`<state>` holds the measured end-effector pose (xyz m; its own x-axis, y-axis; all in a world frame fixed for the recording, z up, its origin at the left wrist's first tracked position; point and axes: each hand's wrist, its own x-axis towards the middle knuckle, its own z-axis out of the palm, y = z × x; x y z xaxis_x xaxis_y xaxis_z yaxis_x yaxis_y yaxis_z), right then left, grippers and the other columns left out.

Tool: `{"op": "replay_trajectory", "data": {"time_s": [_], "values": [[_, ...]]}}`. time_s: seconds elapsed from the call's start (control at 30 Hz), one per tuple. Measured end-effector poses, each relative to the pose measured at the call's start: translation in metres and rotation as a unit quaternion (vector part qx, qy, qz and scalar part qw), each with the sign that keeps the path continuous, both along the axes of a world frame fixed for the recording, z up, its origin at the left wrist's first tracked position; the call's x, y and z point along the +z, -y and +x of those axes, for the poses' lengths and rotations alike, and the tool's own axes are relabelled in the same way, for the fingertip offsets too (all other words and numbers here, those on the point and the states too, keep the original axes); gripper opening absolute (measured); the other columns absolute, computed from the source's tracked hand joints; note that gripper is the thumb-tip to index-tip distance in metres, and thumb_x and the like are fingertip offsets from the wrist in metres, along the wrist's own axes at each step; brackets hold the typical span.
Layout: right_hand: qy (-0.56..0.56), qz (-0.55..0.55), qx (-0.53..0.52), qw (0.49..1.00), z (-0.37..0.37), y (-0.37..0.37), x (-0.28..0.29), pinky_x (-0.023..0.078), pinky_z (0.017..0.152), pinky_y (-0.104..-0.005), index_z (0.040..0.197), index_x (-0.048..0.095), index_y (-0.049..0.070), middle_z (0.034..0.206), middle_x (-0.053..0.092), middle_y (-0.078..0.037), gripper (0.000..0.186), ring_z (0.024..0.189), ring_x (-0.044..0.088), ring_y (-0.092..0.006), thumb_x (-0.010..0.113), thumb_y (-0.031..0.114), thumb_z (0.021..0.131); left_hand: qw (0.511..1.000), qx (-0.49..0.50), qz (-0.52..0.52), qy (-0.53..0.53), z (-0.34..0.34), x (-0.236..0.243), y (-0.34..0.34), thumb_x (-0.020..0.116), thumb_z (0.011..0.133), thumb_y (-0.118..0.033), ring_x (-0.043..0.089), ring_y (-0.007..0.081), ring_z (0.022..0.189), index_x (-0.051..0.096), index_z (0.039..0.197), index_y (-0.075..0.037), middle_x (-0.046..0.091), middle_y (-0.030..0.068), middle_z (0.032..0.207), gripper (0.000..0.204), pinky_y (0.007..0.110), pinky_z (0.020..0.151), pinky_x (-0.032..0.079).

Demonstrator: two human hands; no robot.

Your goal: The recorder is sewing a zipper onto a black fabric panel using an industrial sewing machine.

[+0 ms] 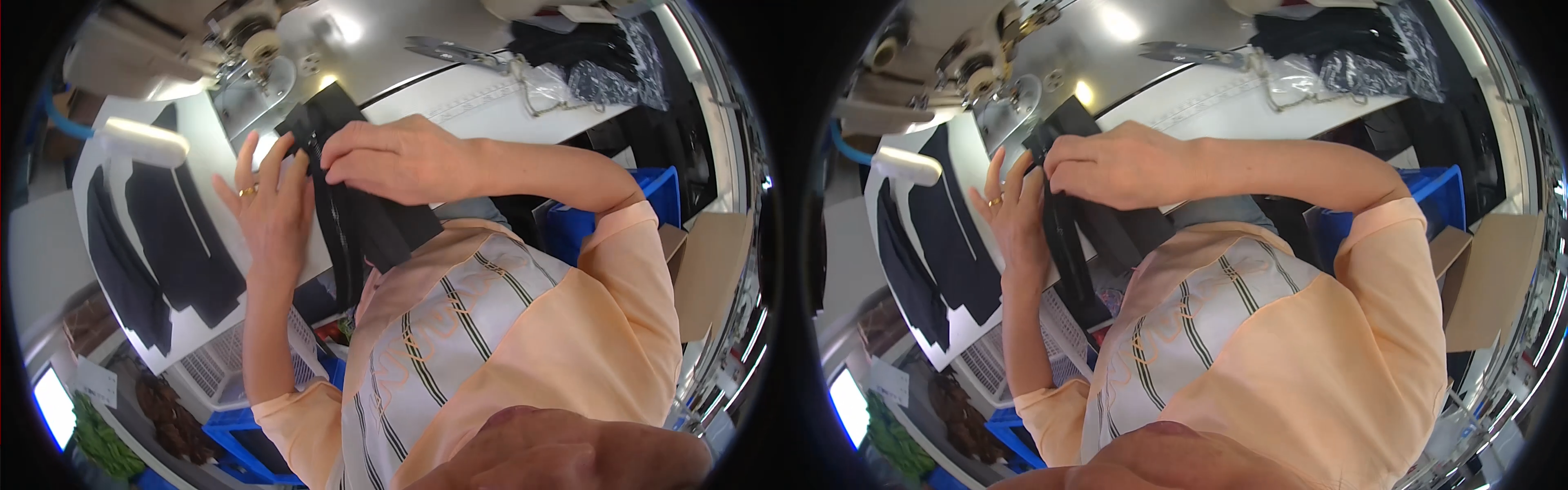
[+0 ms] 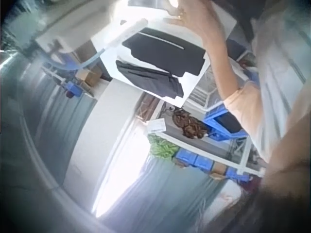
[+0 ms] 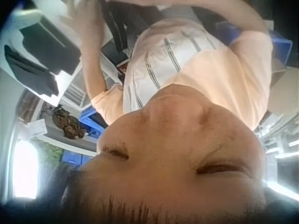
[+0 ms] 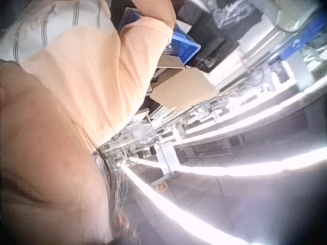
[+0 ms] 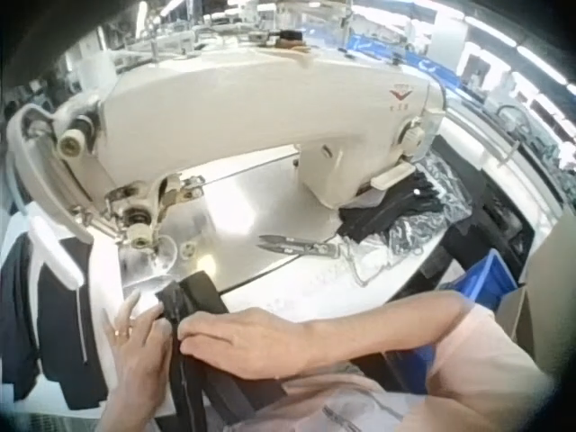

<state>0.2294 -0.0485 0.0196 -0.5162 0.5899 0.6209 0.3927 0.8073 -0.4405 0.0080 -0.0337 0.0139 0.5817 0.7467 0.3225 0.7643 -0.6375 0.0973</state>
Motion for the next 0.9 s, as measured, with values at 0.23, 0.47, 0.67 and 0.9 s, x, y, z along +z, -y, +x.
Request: {"op": "replay_trajectory", "data": {"time_s": [0.23, 0.47, 0.67, 0.9], "values": [[0.061, 0.050, -0.015, 0.997, -0.009, -0.030, -0.022, 0.055, 0.063, -0.0318, 0.093, 0.062, 0.006, 0.100, 0.061, -0.002, 0.011, 0.080, 0.066, -0.0188, 0.065, 0.008, 0.082, 0.998, -0.026, 0.013, 0.064, -0.005, -0.005, -0.012, 0.074, 0.074, -0.009, 0.045, 0.0237, 0.132, 0.067, 0.101, -0.014, 0.063, -0.0041, 0.121, 0.028, 0.063, 0.109, 0.012], [0.085, 0.041, 0.008, 0.995, -0.007, -0.034, -0.022, 0.056, 0.065, -0.0308, 0.095, 0.063, 0.004, 0.105, 0.063, -0.003, 0.017, 0.083, 0.067, -0.0198, 0.065, 0.005, 0.078, 0.996, -0.023, 0.002, 0.082, -0.004, -0.009, -0.015, 0.075, 0.071, -0.012, 0.048, 0.0219, 0.130, 0.064, 0.108, -0.014, 0.065, -0.0052, 0.116, 0.039, 0.063, 0.109, 0.010], [0.103, 0.057, -0.012, 0.993, -0.008, -0.036, -0.021, 0.055, 0.074, -0.0320, 0.098, 0.065, 0.004, 0.111, 0.065, -0.002, 0.021, 0.094, 0.064, -0.0200, 0.065, 0.007, 0.077, 0.997, -0.024, 0.044, 0.065, -0.006, -0.014, -0.015, 0.073, 0.071, -0.012, 0.049, 0.0204, 0.128, 0.067, 0.107, -0.015, 0.064, -0.0050, 0.114, 0.037, 0.063, 0.110, 0.006], [0.166, 0.078, -0.080, 0.980, -0.003, -0.042, -0.018, 0.051, 0.077, -0.0310, 0.113, 0.065, 0.009, 0.121, 0.063, 0.002, 0.039, 0.093, 0.059, -0.0188, 0.076, 0.019, 0.077, 0.994, -0.027, 0.077, 0.073, -0.005, -0.016, -0.015, 0.072, 0.066, -0.009, 0.051, 0.0184, 0.121, 0.072, 0.099, -0.014, 0.060, -0.0063, 0.113, 0.033, 0.061, 0.111, 0.004]]}}
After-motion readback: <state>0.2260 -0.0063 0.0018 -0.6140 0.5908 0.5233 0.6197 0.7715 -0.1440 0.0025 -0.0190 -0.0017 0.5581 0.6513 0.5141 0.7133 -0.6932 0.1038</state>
